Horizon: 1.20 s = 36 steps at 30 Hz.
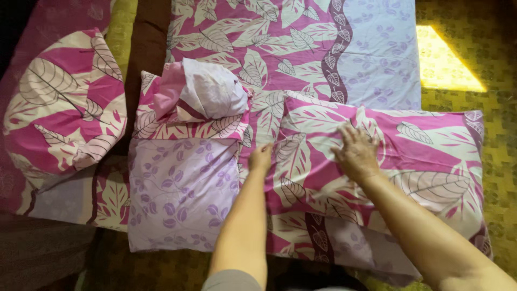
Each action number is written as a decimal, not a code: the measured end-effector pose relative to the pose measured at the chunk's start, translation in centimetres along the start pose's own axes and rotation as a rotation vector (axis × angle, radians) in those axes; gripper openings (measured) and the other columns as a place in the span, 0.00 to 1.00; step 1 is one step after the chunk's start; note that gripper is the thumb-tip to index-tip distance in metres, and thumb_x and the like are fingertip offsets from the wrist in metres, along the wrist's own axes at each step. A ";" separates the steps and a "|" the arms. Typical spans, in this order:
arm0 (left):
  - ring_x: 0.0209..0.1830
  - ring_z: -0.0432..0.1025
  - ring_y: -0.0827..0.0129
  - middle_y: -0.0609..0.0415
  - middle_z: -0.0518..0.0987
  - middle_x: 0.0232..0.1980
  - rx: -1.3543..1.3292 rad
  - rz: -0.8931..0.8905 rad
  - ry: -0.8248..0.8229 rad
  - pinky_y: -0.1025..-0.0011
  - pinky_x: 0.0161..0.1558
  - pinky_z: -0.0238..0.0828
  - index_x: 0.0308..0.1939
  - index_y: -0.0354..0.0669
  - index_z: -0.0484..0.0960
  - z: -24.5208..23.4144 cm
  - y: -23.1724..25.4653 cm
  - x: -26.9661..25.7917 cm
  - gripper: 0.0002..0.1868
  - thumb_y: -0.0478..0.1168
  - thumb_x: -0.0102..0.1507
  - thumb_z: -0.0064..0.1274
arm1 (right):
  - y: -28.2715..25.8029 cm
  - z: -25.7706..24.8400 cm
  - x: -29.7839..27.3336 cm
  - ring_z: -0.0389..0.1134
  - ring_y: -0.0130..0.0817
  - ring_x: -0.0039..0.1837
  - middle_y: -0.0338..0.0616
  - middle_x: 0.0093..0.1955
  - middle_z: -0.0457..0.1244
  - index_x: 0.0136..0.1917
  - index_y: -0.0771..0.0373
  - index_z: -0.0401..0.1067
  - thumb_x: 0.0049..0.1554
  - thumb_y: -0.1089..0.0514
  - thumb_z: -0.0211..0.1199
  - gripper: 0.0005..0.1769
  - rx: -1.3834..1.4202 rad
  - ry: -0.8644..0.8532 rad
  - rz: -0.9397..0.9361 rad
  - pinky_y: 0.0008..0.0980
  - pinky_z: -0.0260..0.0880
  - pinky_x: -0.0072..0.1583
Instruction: The person puts a pillow into a pillowcase on a bed. They insert the pillow, pull the case over it, and smooth the fabric. The person then places the finished pillow on the bed.
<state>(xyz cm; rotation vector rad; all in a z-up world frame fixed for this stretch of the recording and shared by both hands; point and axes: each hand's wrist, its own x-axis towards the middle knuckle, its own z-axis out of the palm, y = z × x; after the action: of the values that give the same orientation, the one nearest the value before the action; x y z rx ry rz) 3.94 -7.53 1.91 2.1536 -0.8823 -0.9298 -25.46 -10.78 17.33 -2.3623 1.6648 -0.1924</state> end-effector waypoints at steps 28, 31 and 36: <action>0.72 0.62 0.52 0.44 0.57 0.79 0.469 -0.062 -0.007 0.51 0.61 0.70 0.81 0.46 0.45 9.5 24.7 5.0 0.54 0.62 0.60 0.53 | 37.1 -0.4 8.8 0.59 0.61 0.72 0.72 0.72 0.55 0.76 0.75 0.52 0.48 0.48 0.75 0.54 0.289 0.221 1.128 0.45 0.61 0.69; 0.67 0.70 0.47 0.37 0.70 0.70 0.371 -0.261 0.052 0.52 0.61 0.73 0.76 0.36 0.55 8.2 22.3 9.6 0.56 0.63 0.55 0.62 | 40.5 0.4 9.7 0.67 0.58 0.67 0.70 0.67 0.63 0.68 0.75 0.68 0.53 0.47 0.71 0.38 0.352 0.141 1.126 0.44 0.66 0.67; 0.64 0.73 0.43 0.36 0.77 0.63 0.307 -0.269 -0.031 0.52 0.62 0.70 0.58 0.37 0.82 7.9 19.7 13.6 0.39 0.67 0.58 0.62 | 46.0 2.0 10.3 0.69 0.63 0.58 0.64 0.59 0.69 0.57 0.60 0.82 0.68 0.29 0.60 0.32 -0.103 -0.028 0.866 0.50 0.67 0.60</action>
<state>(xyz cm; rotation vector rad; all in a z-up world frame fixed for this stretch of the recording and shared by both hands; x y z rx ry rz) -1.54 -31.55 7.19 2.5761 -0.8050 -1.0127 -63.23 -34.92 2.52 -1.4767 2.5286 0.0919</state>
